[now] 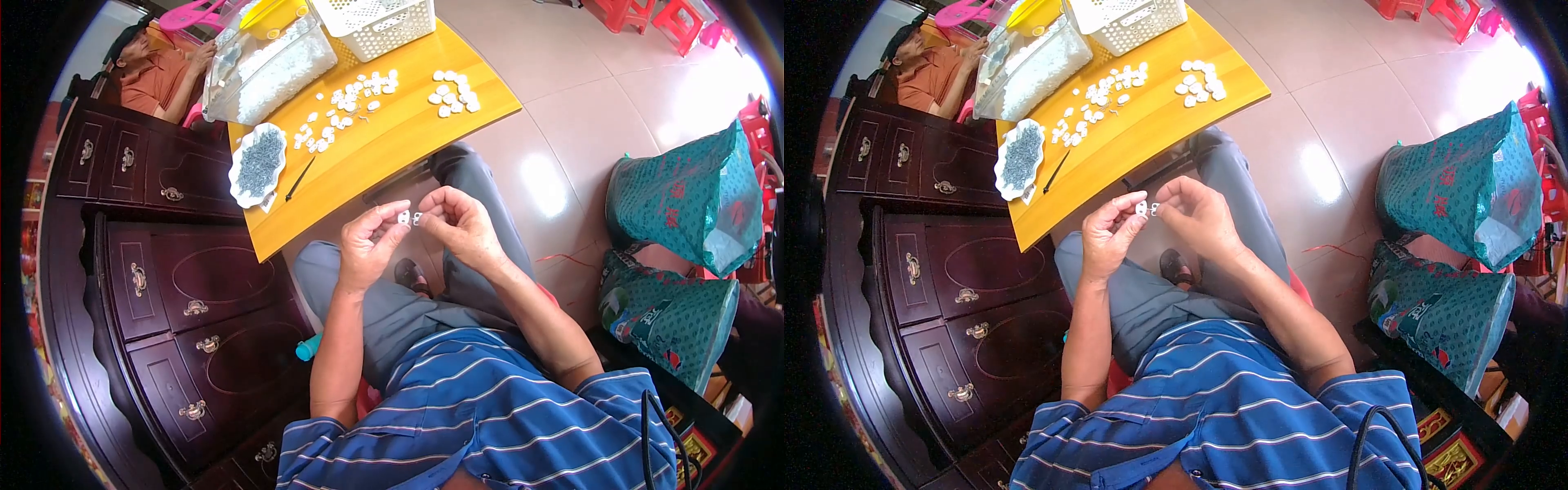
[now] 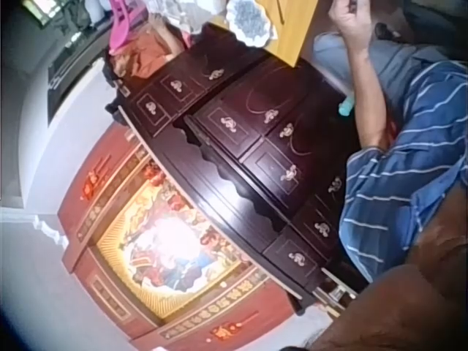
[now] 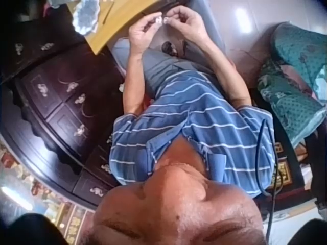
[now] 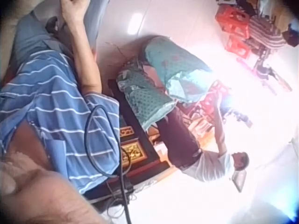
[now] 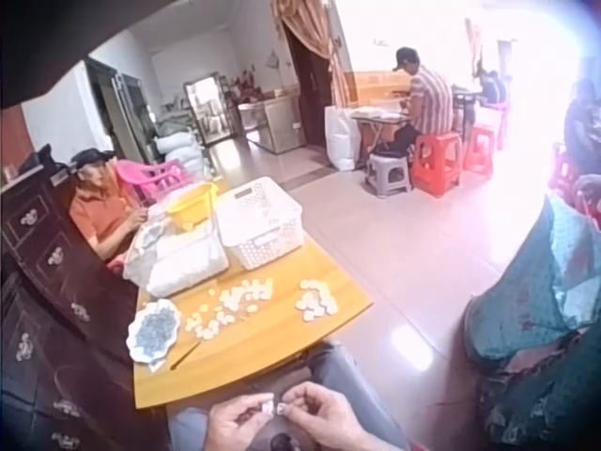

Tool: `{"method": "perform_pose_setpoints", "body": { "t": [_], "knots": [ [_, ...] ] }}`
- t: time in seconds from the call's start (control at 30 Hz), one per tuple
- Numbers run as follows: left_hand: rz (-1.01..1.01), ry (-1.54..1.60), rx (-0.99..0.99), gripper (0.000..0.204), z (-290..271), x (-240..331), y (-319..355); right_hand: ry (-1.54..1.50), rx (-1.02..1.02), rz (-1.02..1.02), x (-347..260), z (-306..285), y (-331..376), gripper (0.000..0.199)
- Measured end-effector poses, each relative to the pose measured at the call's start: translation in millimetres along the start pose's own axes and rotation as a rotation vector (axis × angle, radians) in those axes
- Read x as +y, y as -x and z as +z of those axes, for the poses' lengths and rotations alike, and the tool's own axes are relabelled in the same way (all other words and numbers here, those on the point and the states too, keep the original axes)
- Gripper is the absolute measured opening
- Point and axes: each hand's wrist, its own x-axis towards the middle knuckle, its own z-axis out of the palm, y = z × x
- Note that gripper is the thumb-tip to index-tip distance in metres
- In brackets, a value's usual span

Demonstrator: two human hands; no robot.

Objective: Assembling small white plastic components with tiny black rings or pins at a workbench.

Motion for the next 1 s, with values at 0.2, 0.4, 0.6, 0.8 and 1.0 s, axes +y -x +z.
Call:
{"method": "perform_pose_setpoints", "body": {
  "t": [0.2, 0.4, 0.6, 0.8, 1.0],
  "knots": [
    [0.026, -0.011, -0.009, 0.033, 0.8, 4.7, -2.1, -0.069, -0.005, 0.025, 2.3, -0.1, -0.4, 0.013],
    [0.051, -0.064, -0.039, 0.031, 1.6, 12.3, -5.1, -0.128, -0.025, 0.022, 3.5, 0.3, -0.6, 0.013],
    [0.078, -0.122, -0.077, 0.032, 3.3, 12.3, -5.7, -0.229, -0.031, 0.051, 6.1, 0.6, -0.5, 0.015],
    [0.050, -0.086, -0.082, 0.031, 2.8, 11.2, -7.0, -0.247, -0.014, 0.093, 9.4, 1.2, -1.8, 0.019],
    [0.060, -0.120, -0.130, 0.029, -0.6, 9.9, -8.7, -0.144, -0.049, 0.194, 1.6, -3.7, 0.2, 0.025]
  ]
}}
